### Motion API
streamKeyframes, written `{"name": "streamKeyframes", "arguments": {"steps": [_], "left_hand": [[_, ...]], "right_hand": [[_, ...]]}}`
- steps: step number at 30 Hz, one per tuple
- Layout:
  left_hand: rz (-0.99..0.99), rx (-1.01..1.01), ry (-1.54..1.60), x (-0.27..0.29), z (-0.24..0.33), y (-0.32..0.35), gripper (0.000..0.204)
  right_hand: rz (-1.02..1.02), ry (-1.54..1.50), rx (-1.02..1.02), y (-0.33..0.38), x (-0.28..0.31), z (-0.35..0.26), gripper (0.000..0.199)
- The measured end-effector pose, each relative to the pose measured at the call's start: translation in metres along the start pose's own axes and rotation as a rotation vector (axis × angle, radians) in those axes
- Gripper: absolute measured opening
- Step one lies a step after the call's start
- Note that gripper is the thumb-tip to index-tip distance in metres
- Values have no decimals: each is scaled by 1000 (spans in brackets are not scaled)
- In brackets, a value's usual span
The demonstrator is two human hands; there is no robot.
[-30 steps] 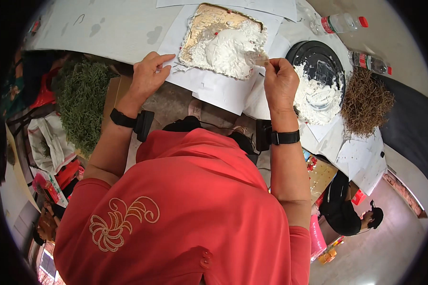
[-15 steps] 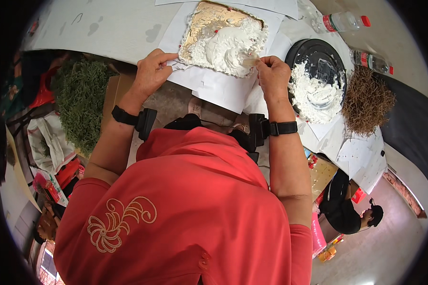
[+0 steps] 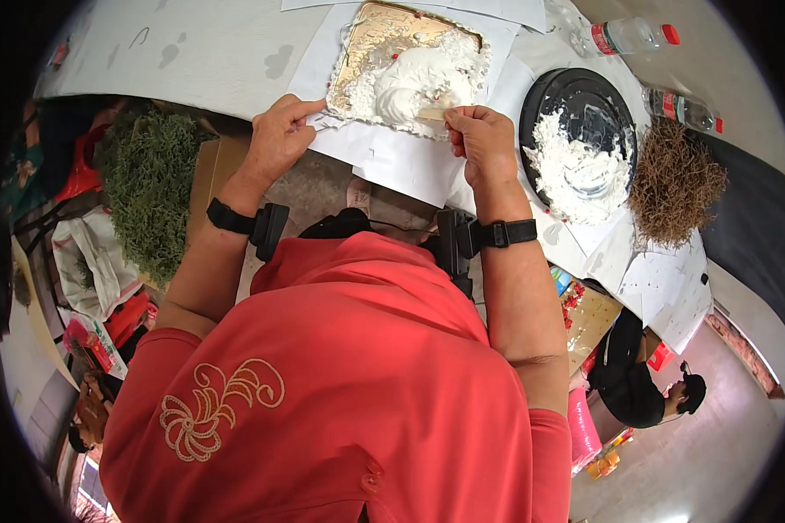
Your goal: The person is assembling a craft or industrial item by applying a white paste to a backing material and adding brown fibers.
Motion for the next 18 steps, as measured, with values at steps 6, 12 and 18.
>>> {"name": "streamKeyframes", "arguments": {"steps": [6, 12, 18], "left_hand": [[-1, 11, 8, 1, 3, 0, 39], [25, 59, 94, 0, -4, 3, 38], [67, 78, 185, 9, -13, 6, 36]], "right_hand": [[-97, -179, -13, 0, -3, -4, 12], [-138, -337, -17, 8, 3, -22, 14], [-127, -400, 55, 22, 15, -41, 13]]}}
Point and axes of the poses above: each hand's wrist, its own y-axis away from the middle knuckle, its own x-axis out of the back of the hand, z = x × y, the point moved 4 cm from there along -y, towards the middle knuckle, and after that the axes turned 2 degrees about y, right-handed, at the moved point
